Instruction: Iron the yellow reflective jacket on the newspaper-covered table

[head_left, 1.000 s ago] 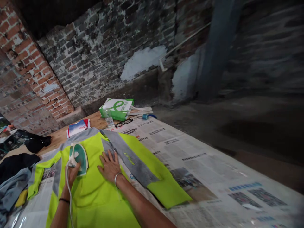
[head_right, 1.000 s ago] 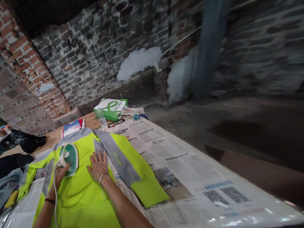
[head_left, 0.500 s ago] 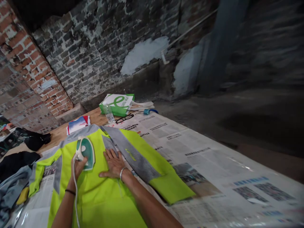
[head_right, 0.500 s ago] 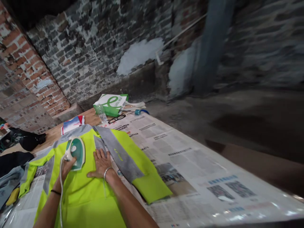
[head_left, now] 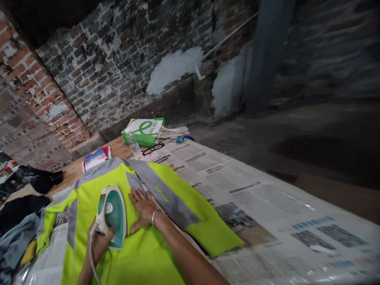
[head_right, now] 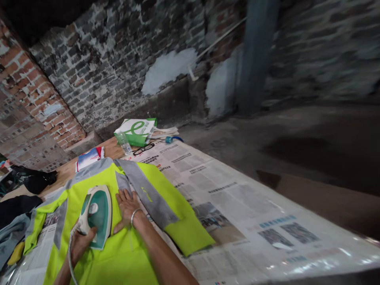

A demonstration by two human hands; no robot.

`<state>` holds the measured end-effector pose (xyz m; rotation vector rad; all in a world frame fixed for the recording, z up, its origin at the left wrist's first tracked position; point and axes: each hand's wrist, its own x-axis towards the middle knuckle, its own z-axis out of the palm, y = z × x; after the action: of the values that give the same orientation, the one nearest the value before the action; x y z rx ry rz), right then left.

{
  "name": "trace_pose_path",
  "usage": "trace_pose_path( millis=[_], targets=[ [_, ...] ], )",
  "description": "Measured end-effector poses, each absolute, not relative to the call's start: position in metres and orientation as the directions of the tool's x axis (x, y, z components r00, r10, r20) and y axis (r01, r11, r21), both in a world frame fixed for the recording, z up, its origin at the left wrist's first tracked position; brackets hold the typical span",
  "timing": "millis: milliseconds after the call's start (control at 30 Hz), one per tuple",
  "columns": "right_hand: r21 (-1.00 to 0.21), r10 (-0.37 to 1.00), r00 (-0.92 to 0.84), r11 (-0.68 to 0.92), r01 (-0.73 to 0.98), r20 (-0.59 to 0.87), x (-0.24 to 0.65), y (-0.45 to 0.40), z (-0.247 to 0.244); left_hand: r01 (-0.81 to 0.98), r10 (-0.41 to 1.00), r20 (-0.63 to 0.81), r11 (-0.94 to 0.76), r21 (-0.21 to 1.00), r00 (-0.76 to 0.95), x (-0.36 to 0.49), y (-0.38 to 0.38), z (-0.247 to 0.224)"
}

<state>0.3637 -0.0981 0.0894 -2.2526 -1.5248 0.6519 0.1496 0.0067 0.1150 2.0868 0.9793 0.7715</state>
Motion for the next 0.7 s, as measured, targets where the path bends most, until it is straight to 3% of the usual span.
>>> trace_pose_path(
  millis=[400,600,700],
  targets=[
    [-0.516,0.929,0.309,-0.371,0.772,-0.205,0.372,-0.105,0.094,0.39,0.791,0.257,-0.52,0.76,0.555,0.26,0.052,0.128],
    [-0.51,0.926,0.314,-0.377,0.773,-0.21,0.372,-0.105,0.095,0.386,0.813,0.257,-0.494,0.78,0.522,0.191,0.029,0.115],
    [-0.495,0.925,0.322,-0.381,0.781,-0.203,0.372,-0.103,0.089,0.411,0.871,0.192,-0.394,0.822,0.452,0.137,0.023,0.101]
  ],
)
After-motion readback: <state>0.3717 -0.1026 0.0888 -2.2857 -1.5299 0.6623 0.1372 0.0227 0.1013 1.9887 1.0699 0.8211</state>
